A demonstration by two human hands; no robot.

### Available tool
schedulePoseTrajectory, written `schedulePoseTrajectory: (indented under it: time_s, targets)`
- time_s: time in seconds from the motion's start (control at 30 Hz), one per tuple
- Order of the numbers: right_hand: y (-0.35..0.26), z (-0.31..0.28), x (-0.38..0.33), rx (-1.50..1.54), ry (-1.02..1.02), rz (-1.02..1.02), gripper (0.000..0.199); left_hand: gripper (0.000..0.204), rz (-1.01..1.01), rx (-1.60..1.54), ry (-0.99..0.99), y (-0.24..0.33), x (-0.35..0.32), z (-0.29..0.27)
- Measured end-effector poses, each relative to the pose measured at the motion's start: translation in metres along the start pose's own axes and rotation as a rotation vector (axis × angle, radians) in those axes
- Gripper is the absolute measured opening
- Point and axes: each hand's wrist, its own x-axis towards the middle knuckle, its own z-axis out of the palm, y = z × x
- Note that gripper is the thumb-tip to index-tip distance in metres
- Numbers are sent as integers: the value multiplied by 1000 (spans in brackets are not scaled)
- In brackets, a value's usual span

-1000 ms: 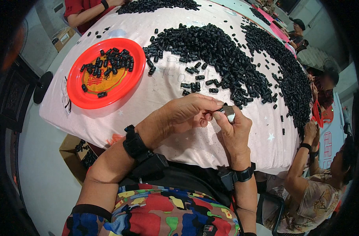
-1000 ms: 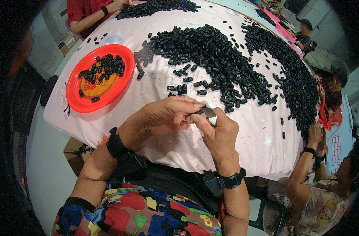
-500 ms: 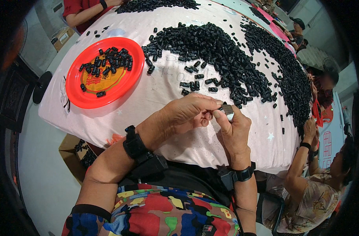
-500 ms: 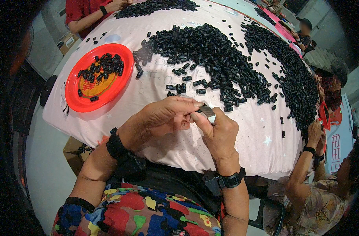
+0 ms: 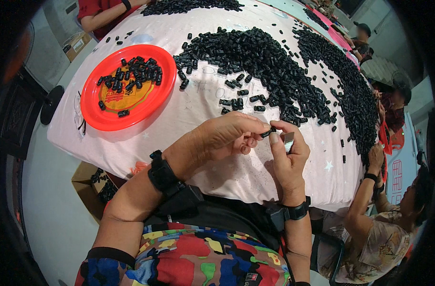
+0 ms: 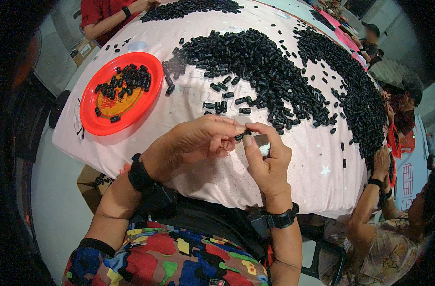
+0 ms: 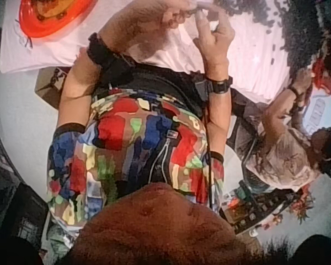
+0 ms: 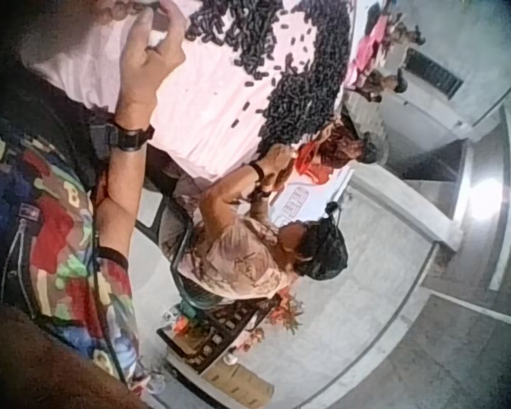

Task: Sorting and inspecting small black shoe components at a large table.

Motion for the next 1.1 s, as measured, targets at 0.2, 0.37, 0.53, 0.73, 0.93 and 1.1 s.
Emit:
schedulePoseTrajectory:
  time_s: [0.2,0.37,0.53,0.73,0.93,1.1]
  targets:
    - [-2,-1,1,-23,75,98,16,24,62,-50,40,5,0,13]
    - [4,1,-1,23,151,69,13,31,155,9,48,1,2,15]
    - [-3,-1,-2,-56,79,67,14,27,196,154,74,0,2,11]
    - [-3,-2,-2,-45,30,113,18,24,223,112,72,1,0,10]
    - [-3,-1,-1,3,-28,172,22,26,164,166,12,3,1,8]
    - [-2,-1,-1,-18,-64,184,27,29,154,171,-27,0,2,6]
